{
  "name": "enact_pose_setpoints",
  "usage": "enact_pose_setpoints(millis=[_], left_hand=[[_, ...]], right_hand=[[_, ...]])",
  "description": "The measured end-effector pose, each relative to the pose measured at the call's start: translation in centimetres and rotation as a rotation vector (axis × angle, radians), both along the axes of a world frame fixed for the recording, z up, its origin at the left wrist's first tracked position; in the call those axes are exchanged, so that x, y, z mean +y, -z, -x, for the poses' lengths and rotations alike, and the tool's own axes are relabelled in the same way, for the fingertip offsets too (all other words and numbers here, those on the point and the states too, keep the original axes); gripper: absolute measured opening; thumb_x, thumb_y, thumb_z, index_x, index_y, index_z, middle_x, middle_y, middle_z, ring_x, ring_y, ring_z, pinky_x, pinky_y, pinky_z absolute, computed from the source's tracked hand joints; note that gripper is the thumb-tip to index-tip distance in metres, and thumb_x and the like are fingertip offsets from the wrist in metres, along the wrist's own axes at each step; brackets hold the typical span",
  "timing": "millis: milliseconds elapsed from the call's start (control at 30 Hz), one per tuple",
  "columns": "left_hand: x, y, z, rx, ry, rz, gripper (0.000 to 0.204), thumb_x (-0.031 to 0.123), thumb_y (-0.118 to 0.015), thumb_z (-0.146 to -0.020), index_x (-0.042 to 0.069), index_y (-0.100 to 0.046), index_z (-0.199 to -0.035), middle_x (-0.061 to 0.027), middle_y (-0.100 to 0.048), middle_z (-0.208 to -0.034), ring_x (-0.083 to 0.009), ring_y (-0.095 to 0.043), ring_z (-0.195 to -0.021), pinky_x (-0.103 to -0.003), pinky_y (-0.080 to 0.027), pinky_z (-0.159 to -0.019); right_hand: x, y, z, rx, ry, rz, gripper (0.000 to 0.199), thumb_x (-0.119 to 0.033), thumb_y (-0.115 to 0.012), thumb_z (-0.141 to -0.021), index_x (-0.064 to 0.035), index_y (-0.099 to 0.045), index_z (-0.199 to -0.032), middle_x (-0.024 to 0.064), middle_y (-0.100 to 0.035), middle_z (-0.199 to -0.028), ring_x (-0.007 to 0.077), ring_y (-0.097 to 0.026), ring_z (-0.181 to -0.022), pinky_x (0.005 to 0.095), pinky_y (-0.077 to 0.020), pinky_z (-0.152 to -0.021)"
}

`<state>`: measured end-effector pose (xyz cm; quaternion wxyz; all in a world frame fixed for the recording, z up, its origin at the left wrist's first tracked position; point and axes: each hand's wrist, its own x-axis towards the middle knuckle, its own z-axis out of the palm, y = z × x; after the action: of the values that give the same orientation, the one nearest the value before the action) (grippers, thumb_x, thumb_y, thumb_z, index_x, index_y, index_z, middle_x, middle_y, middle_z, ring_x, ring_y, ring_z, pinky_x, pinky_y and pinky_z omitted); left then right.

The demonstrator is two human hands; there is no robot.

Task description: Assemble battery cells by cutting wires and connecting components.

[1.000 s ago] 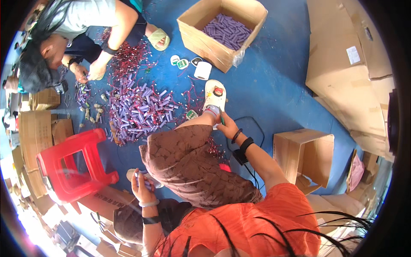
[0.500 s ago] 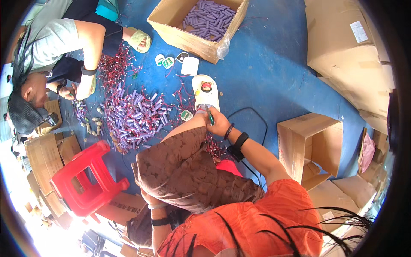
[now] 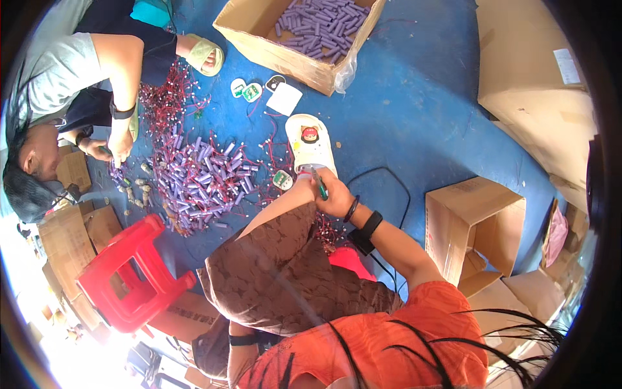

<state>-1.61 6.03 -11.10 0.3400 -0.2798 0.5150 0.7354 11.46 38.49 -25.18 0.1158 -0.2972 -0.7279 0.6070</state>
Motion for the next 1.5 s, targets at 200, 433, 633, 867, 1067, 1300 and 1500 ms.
enact_pose_setpoints(millis=[200, 433, 633, 867, 1067, 1300, 1500], left_hand=[[0.1, 1.6, 0.3, 0.007, 0.053, 0.068, 0.043, 0.010, -0.048, -0.096, 0.006, -0.042, -0.138, -0.0132, -0.054, -0.130, -0.0275, -0.058, -0.110, -0.040, -0.050, -0.092], [0.0, 4.1, 0.9, 0.008, 0.133, 0.147, 0.043, 0.010, -0.049, -0.096, 0.006, -0.041, -0.139, -0.0124, -0.055, -0.128, -0.0260, -0.058, -0.110, -0.039, -0.050, -0.092], [0.3, 6.0, 1.2, 0.028, 0.201, 0.192, 0.044, 0.010, -0.050, -0.096, 0.007, -0.041, -0.139, -0.0118, -0.055, -0.127, -0.0247, -0.058, -0.109, -0.038, -0.050, -0.092], [-0.4, 7.3, 0.9, 0.047, 0.284, 0.262, 0.045, 0.010, -0.051, -0.096, 0.007, -0.040, -0.140, -0.0110, -0.056, -0.126, -0.0232, -0.058, -0.109, -0.037, -0.049, -0.093], [-1.5, 8.4, 0.6, 0.078, 0.343, 0.321, 0.046, 0.010, -0.052, -0.096, 0.007, -0.040, -0.140, -0.0103, -0.056, -0.125, -0.0219, -0.058, -0.108, -0.036, -0.049, -0.093], [-3.5, 10.2, 0.6, 0.123, 0.400, 0.396, 0.047, 0.010, -0.053, -0.096, 0.007, -0.039, -0.140, -0.0096, -0.057, -0.124, -0.0204, -0.058, -0.107, -0.035, -0.049, -0.093], [-9.2, 14.2, 0.8, 0.157, 0.463, 0.235, 0.046, 0.011, -0.056, -0.095, 0.007, -0.042, -0.139, -0.0088, -0.060, -0.116, -0.0177, -0.060, -0.100, -0.032, -0.050, -0.087]], right_hand=[[1.2, -0.6, 0.1, 0.067, -0.055, -0.068, 0.028, -0.004, -0.058, -0.078, -0.0012, -0.052, -0.106, 0.0222, -0.057, -0.096, 0.0409, -0.059, -0.089, 0.0422, -0.0478, -0.077], [1.8, -0.1, 0.3, 0.087, -0.086, -0.047, 0.048, -0.001, -0.059, -0.069, -0.0052, -0.049, -0.116, 0.0220, -0.059, -0.100, 0.0420, -0.058, -0.098, 0.0440, -0.0483, -0.082], [1.1, 0.0, -0.5, -0.054, -0.085, 0.084, 0.045, -0.001, -0.058, -0.069, -0.0053, -0.049, -0.113, 0.0229, -0.058, -0.099, 0.0442, -0.057, -0.097, 0.0448, -0.0488, -0.080], [2.7, -0.9, 0.4, -0.113, -0.199, 0.067, 0.047, 0.000, -0.056, -0.069, -0.0050, -0.050, -0.115, 0.0215, -0.057, -0.104, 0.0425, -0.056, -0.102, 0.0439, -0.0475, -0.086], [2.5, -0.4, 0.2, 0.146, -0.094, -0.036, 0.033, 0.000, -0.056, -0.077, -0.0008, -0.053, -0.110, 0.0214, -0.056, -0.103, 0.0393, -0.057, -0.096, 0.0408, -0.0464, -0.084], [2.7, -0.4, 0.2, 0.070, -0.158, -0.066, 0.038, 0.001, -0.058, -0.075, -0.0010, -0.055, -0.113, 0.0218, -0.057, -0.107, 0.0400, -0.057, -0.100, 0.0402, -0.0468, -0.087], [3.9, -1.3, 0.2, -0.049, -0.241, 0.048, 0.039, 0.004, -0.054, -0.073, 0.0002, -0.053, -0.112, 0.0235, -0.055, -0.108, 0.0424, -0.055, -0.102, 0.0415, -0.0458, -0.088]])
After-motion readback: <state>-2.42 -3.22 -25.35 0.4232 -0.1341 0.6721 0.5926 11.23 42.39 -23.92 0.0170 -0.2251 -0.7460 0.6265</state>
